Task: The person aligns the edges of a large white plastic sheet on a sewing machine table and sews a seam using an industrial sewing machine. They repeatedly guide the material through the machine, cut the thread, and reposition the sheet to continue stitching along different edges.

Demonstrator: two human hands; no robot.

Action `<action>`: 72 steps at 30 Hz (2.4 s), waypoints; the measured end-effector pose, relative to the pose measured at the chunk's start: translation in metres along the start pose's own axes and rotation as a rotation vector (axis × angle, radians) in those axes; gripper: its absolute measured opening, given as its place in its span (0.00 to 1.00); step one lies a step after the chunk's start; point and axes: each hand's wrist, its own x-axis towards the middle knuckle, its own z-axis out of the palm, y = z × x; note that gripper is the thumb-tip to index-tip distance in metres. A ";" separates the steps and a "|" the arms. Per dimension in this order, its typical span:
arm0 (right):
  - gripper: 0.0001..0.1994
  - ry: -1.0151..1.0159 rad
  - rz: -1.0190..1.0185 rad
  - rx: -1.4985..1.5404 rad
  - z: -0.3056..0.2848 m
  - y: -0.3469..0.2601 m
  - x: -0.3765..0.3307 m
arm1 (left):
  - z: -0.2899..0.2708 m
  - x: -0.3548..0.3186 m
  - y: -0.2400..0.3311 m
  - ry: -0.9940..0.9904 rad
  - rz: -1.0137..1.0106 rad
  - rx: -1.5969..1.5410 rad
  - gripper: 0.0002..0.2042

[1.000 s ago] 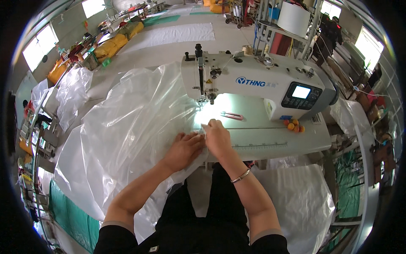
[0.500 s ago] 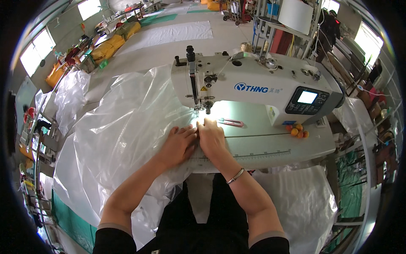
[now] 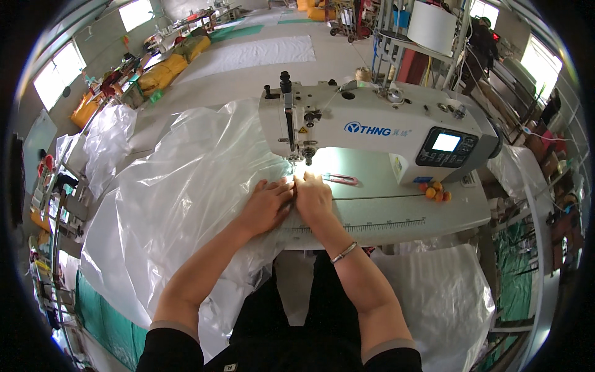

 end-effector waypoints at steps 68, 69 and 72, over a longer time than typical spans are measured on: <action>0.18 -0.730 0.050 1.309 0.072 -0.095 -0.156 | -0.227 -0.450 -0.083 0.214 -1.034 0.877 0.12; 0.18 -0.701 -0.120 1.127 0.057 -0.112 -0.149 | -0.255 -0.442 -0.103 0.272 -1.053 0.937 0.12; 0.19 -0.754 -0.326 1.068 0.004 -0.176 -0.123 | -0.343 -0.446 -0.143 0.366 -1.070 1.071 0.12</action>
